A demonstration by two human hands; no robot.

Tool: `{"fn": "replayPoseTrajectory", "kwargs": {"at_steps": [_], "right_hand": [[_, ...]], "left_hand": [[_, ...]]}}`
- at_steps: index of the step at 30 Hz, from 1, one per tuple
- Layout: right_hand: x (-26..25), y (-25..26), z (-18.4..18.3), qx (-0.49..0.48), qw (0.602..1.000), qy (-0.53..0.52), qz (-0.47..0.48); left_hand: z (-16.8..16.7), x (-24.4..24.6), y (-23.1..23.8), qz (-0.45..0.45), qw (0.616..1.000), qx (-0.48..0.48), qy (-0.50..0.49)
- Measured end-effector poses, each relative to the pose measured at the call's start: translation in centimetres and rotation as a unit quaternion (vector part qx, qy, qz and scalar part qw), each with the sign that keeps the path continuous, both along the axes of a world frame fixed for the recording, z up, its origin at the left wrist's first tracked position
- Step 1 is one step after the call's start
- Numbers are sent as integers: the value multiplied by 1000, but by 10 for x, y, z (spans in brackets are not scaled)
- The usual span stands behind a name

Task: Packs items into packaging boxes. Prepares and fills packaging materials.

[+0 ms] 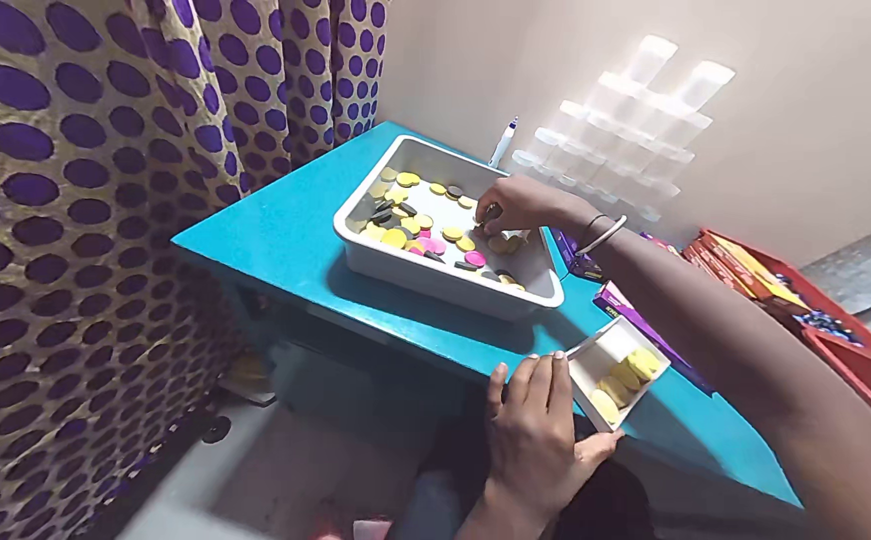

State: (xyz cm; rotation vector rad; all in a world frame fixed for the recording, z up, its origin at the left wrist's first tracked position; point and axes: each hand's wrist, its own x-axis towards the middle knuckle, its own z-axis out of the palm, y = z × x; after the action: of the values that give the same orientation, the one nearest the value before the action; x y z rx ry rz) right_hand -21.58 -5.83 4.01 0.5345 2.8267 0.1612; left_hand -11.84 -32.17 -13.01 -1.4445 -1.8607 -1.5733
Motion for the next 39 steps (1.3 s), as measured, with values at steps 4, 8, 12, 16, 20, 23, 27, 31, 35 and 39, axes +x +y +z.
{"fn": "replayPoseTrajectory", "kwargs": {"at_steps": [4,8,12,16,20,23,27,31,35,39], "right_hand": [[0,8,2,59,994,-91,-14],[-6,9,-5,61,988,-139,3],[-6,3,-1,36,988,-150,-11],[-3,1,-1,15,988,-155,-11],[1,4,-1,2,992,-127,21],[5,5,-2,8,994,-106,11],[7,4,-2,7,995,-100,-13],[5,-2,-2,-3,992,-128,-11],[5,-1,-3,-10,994,-112,3],[5,-5,-9,6,997,-72,-29]], "left_hand": [[1,1,0,3,1000,-3,-2],[1,0,0,1,1000,-2,0],[0,-2,0,-3,1000,-4,-2],[-1,-2,0,-4,1000,-4,-3],[-1,-2,0,-3,1000,-3,-2],[-1,0,1,-2,1000,-3,-7],[-1,0,1,-4,1000,-1,-6],[-1,-1,1,-2,1000,-2,0],[-1,1,2,0,1000,1,-2],[-1,2,2,2,1000,5,-4]]}}
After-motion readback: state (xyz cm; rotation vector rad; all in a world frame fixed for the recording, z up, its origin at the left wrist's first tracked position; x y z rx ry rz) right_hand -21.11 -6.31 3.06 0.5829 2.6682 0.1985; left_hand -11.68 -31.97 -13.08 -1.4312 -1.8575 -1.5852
